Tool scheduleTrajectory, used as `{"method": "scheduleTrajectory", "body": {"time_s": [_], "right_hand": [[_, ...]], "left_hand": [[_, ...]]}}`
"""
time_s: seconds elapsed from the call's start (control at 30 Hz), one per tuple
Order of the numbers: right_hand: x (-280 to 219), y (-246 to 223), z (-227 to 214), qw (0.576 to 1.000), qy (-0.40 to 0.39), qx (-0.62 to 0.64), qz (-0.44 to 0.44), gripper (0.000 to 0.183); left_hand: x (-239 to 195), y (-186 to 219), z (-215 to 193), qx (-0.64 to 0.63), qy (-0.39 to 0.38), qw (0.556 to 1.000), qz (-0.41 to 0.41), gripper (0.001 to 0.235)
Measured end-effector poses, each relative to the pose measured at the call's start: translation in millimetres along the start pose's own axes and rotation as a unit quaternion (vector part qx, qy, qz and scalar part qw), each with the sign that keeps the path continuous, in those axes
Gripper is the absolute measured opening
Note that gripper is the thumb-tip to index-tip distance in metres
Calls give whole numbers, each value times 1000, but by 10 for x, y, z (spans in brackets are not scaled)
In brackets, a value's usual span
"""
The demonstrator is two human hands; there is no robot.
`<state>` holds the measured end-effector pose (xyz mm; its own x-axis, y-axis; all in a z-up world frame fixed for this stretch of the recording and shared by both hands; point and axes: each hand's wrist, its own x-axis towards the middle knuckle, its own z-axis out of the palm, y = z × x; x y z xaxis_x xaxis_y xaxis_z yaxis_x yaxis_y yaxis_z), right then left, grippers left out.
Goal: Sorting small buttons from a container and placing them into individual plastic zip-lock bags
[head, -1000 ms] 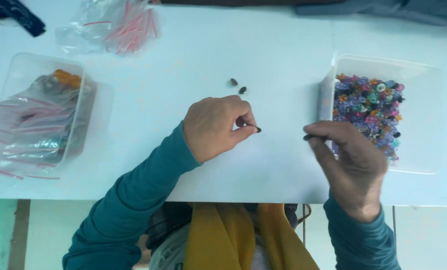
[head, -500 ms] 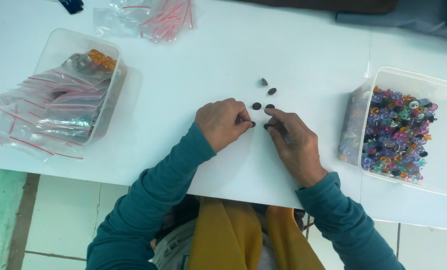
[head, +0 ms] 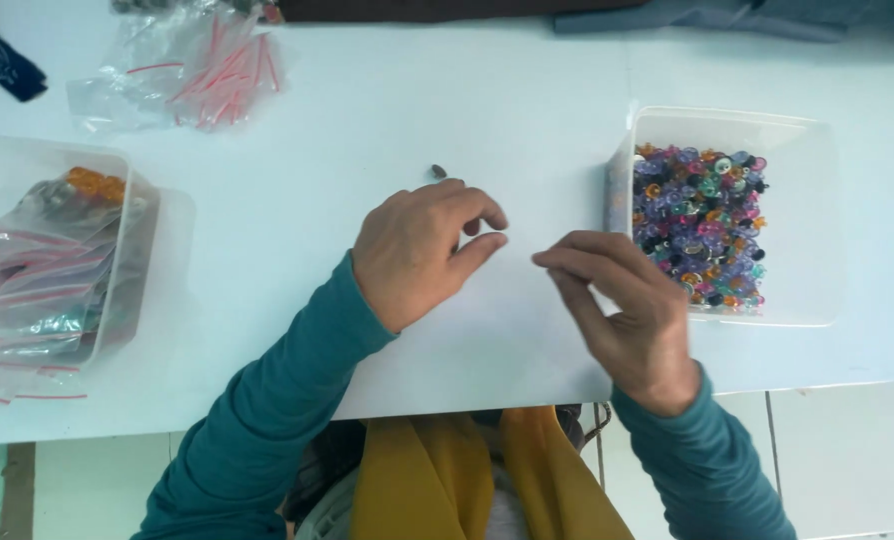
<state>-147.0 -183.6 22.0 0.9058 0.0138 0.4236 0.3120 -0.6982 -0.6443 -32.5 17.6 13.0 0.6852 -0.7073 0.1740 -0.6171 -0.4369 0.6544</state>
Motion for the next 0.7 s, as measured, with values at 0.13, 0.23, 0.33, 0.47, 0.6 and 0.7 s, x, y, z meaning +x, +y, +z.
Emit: {"method": "scheduleTrajectory", "body": {"time_s": [0.13,0.23,0.33,0.47,0.6,0.7], "right_hand": [[-23,252,-592,998,-4,-66,-2,16],[-44,657,-778,989,-86,-107,53,14],[19,907,-736,966,-195,-126,114,8],[52,1043,-638,934,-281,-127,183,10],[9,1242,-638,931,-327,-152,61,25],[-36,1310,-719,927,-315,-186,80,21]], "left_hand": [[438,376,353,-16,12,991,129,7],[762,574,733,53,6,979,195,12],[1078,672,1077,136,-31,973,184,11],[1303,662,1279,209,-114,963,130,25],[1326,559,1294,201,-148,962,109,17],[1327,536,1339,242,-160,952,97,16]]}}
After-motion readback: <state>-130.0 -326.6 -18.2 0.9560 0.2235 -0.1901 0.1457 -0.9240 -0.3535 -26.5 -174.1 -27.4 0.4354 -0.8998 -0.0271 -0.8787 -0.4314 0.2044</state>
